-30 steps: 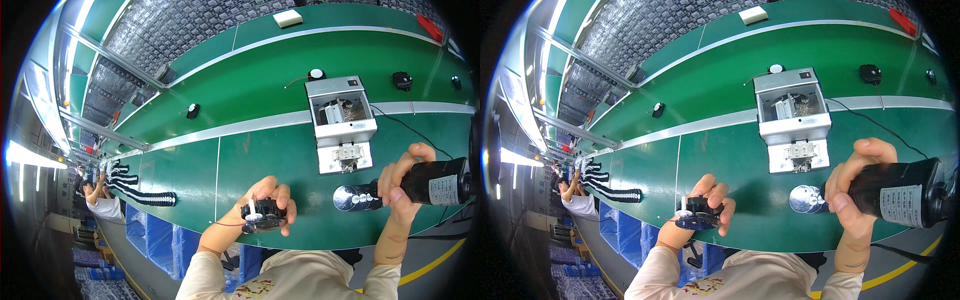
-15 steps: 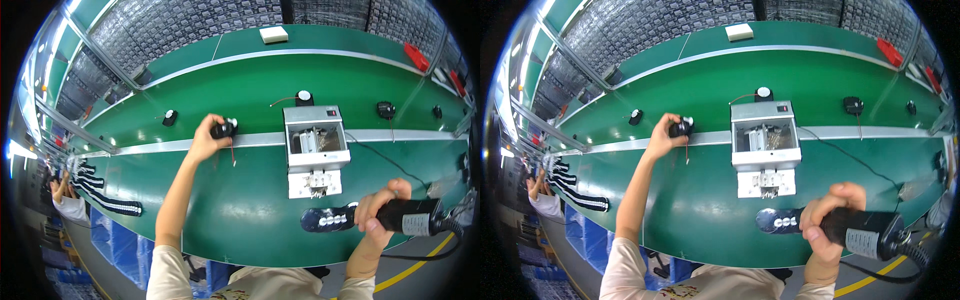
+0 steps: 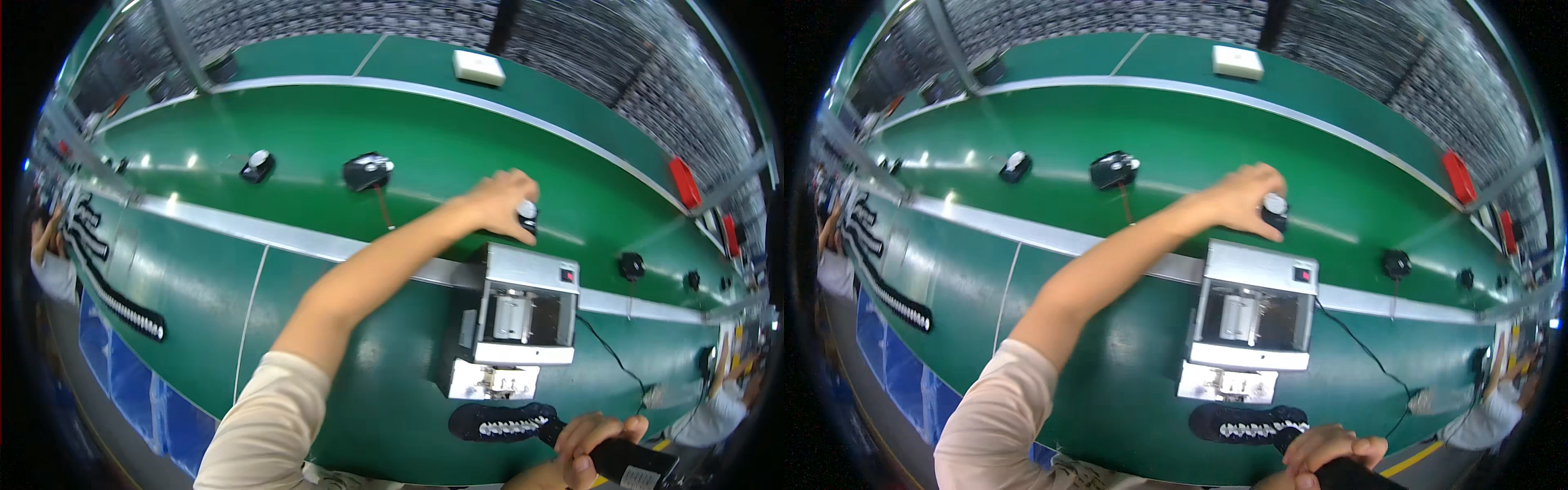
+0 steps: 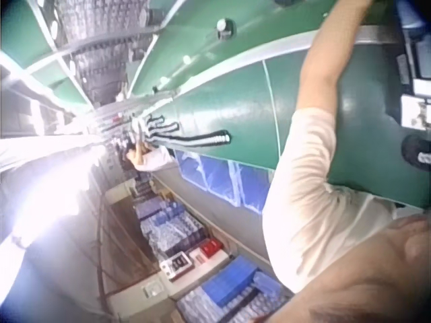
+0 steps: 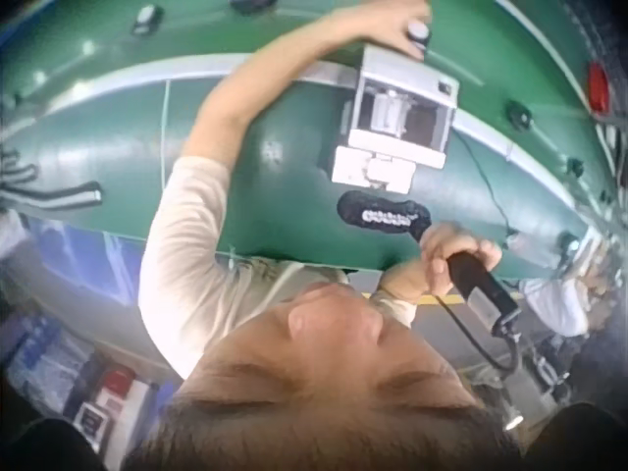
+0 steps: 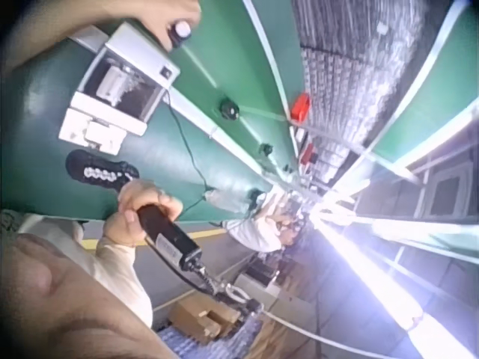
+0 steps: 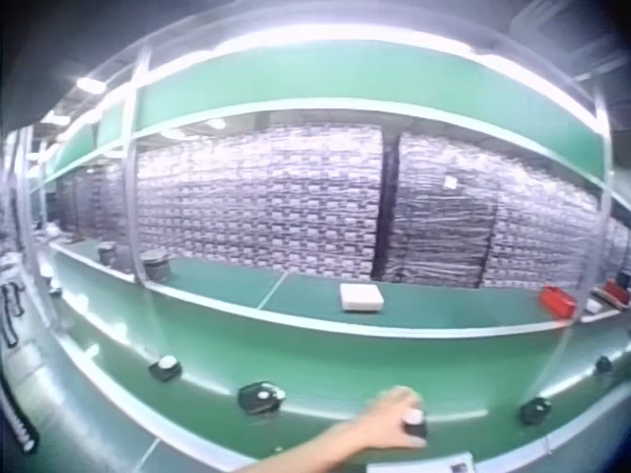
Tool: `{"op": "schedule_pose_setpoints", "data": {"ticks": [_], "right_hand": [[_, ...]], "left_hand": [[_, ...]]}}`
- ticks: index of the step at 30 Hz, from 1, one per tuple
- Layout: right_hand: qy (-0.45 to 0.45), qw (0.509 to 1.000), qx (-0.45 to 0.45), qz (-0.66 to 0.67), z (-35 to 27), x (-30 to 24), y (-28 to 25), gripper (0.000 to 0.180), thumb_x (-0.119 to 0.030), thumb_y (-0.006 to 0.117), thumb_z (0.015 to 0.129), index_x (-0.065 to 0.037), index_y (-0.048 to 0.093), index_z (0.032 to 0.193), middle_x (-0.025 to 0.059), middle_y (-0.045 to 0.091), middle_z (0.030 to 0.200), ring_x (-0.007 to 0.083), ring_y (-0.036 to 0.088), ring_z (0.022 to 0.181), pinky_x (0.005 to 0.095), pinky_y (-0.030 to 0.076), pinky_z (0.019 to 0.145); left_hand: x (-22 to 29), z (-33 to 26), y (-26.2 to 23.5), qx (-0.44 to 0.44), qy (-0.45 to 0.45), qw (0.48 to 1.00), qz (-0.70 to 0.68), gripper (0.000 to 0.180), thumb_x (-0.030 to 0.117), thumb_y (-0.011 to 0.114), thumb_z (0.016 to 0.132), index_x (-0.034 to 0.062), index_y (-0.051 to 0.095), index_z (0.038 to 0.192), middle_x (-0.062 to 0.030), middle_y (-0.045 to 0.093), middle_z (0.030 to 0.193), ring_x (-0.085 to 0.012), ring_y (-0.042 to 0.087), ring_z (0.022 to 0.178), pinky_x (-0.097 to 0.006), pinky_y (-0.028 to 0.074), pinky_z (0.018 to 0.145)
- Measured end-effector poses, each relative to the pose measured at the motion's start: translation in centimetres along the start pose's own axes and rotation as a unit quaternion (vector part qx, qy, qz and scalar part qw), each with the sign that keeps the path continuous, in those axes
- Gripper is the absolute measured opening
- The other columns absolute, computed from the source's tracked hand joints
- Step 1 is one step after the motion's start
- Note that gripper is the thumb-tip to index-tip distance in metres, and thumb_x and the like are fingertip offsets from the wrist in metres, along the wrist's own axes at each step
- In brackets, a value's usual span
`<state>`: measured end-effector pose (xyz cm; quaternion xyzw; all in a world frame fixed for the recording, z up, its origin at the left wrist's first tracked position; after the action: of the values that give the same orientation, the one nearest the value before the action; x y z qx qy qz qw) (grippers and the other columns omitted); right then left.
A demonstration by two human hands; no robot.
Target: Manually assemble and test electronic components using an electric screwdriver at an industrial station.
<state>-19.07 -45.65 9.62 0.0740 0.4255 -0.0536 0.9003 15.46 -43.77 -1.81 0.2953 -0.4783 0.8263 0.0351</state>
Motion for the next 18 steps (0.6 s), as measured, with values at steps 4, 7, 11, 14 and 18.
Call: {"op": "schedule_pose_setpoints", "data": {"ticks": [4,7,11,14,18], "right_hand": [[-0.018,0.997,0.080,0.012,-1.0,0.4,0.2,0.070,-0.001,0.066,0.081,-0.005,0.028,0.139,0.0071,0.049,0.067,0.0163,0.044,0.048,0.0311,0.041,0.044],[-0.014,0.997,0.069,0.027,-1.1,0.4,0.3,0.071,0.000,0.066,0.080,-0.005,0.028,0.139,0.0072,0.048,0.066,0.0167,0.043,0.047,0.0310,0.040,0.044],[-0.022,0.998,0.044,0.050,-1.4,0.0,-0.3,0.069,-0.003,0.066,0.081,-0.007,0.029,0.139,0.0086,0.050,0.068,0.0179,0.042,0.047,0.0343,0.040,0.044],[-0.031,0.994,0.107,0.016,-2.4,0.5,-0.8,0.073,-0.011,0.067,0.079,0.001,0.028,0.140,0.0016,0.043,0.062,0.0097,0.038,0.041,0.0233,0.035,0.037],[-0.009,0.997,0.061,0.034,-1.8,0.3,-0.3,0.074,-0.003,0.066,0.080,0.000,0.023,0.140,0.0040,0.048,0.064,0.0143,0.046,0.044,0.0292,0.043,0.045]], "left_hand": [[1.2,1.7,3.5,-0.048,0.005,0.996,0.077,0.071,0.046,0.080,0.059,0.0151,0.058,0.119,-0.0166,0.057,0.112,-0.0346,0.053,0.106,-0.048,0.047,0.088],[0.9,0.5,1.5,-0.013,-0.022,0.999,0.032,0.063,0.041,0.075,0.065,0.0151,0.059,0.119,-0.0190,0.058,0.109,-0.0359,0.055,0.102,-0.046,0.048,0.088],[1.2,-4.1,-6.8,0.118,-0.051,0.989,-0.078,0.041,0.031,0.066,0.075,0.0080,0.063,0.109,-0.0203,0.061,0.098,-0.0330,0.060,0.093,-0.041,0.050,0.080],[1.2,-11.5,-12.8,0.153,-0.123,0.958,-0.209,0.019,0.014,0.060,0.082,0.0036,0.060,0.097,-0.0044,0.060,0.085,-0.0138,0.063,0.080,-0.026,0.049,0.073],[5.1,-22.0,-12.0,0.096,-0.155,0.930,-0.320,0.007,0.006,0.056,0.088,0.0024,0.054,0.094,-0.0073,0.058,0.104,-0.0194,0.063,0.100,-0.031,0.046,0.088]]}}
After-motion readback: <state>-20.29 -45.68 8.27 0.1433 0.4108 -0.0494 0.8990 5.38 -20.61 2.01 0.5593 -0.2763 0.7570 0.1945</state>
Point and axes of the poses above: each hand's wrist, its own z-axis towards the middle knuckle, its own y-axis out of the palm, x = y × z, the point moved 7 cm from there along z, towards the middle knuckle
